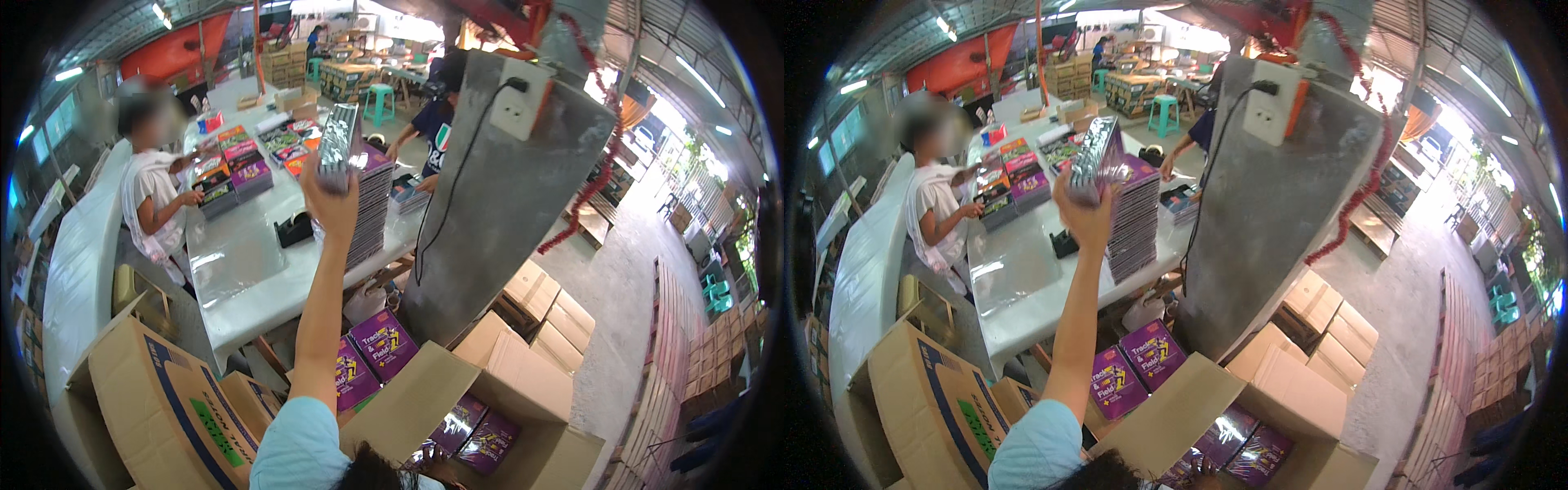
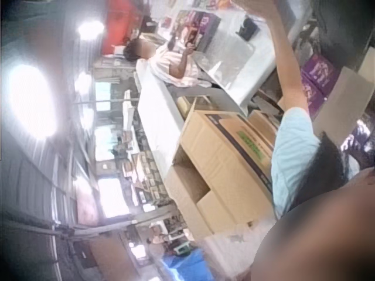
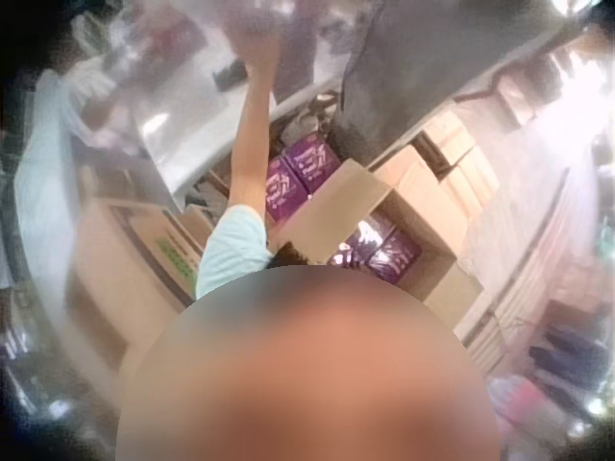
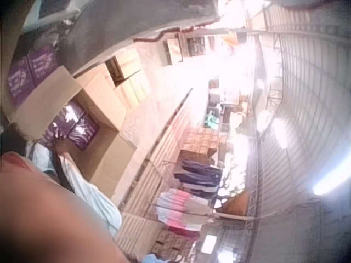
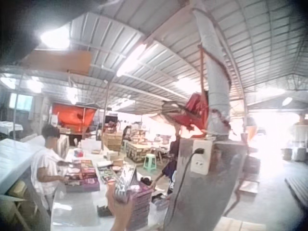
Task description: The person packs purple spiral notebooks into cardboard boxes, seals them with tape, and writes on the boxes. They also stack and move boxes within a warehouse-like area.
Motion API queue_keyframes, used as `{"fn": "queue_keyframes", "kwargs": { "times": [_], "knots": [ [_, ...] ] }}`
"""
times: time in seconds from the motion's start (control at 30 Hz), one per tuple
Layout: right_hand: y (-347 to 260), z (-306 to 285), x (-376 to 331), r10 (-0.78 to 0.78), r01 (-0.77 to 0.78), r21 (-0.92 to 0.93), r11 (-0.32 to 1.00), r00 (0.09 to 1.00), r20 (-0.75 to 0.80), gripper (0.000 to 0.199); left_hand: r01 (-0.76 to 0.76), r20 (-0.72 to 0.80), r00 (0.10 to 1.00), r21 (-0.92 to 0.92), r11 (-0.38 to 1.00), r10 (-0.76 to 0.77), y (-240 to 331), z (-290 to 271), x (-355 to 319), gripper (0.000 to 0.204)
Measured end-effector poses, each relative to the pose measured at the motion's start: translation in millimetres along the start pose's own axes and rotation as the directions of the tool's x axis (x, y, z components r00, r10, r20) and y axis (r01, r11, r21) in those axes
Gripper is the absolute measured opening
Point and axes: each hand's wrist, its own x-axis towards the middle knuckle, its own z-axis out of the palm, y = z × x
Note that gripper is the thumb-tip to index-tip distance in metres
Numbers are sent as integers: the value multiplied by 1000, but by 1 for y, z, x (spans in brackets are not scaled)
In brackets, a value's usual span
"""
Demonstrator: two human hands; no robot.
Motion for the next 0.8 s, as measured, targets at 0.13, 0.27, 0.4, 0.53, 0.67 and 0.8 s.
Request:
{"fn": "queue_keyframes", "kwargs": {
  "times": [0.13,0.27,0.4,0.53,0.67,0.8],
  "knots": [
    [11,20,-8,-37,36,38,999,999,39,90,-307,72,946,-121,944,317,78,-87,3,68],
    [43,-4,39,61,-80,88,993,977,203,60,107,76,994,-431,896,-82,186,-153,-9,78],
    [-95,-182,-73,-58,666,746,-3,745,-665,85,510,270,823,-740,439,-500,262,-207,-45,90],
    [-126,-270,-200,31,927,303,-221,318,-948,107,732,610,538,-680,-37,-582,336,-232,-103,85],
    [-97,-240,-259,359,840,308,446,148,-922,108,993,917,94,-57,105,-387,363,-266,-176,92],
    [-61,-206,-294,216,324,305,895,284,-934,98,392,910,115,328,860,-399,318,-332,-215,95]
  ]
}}
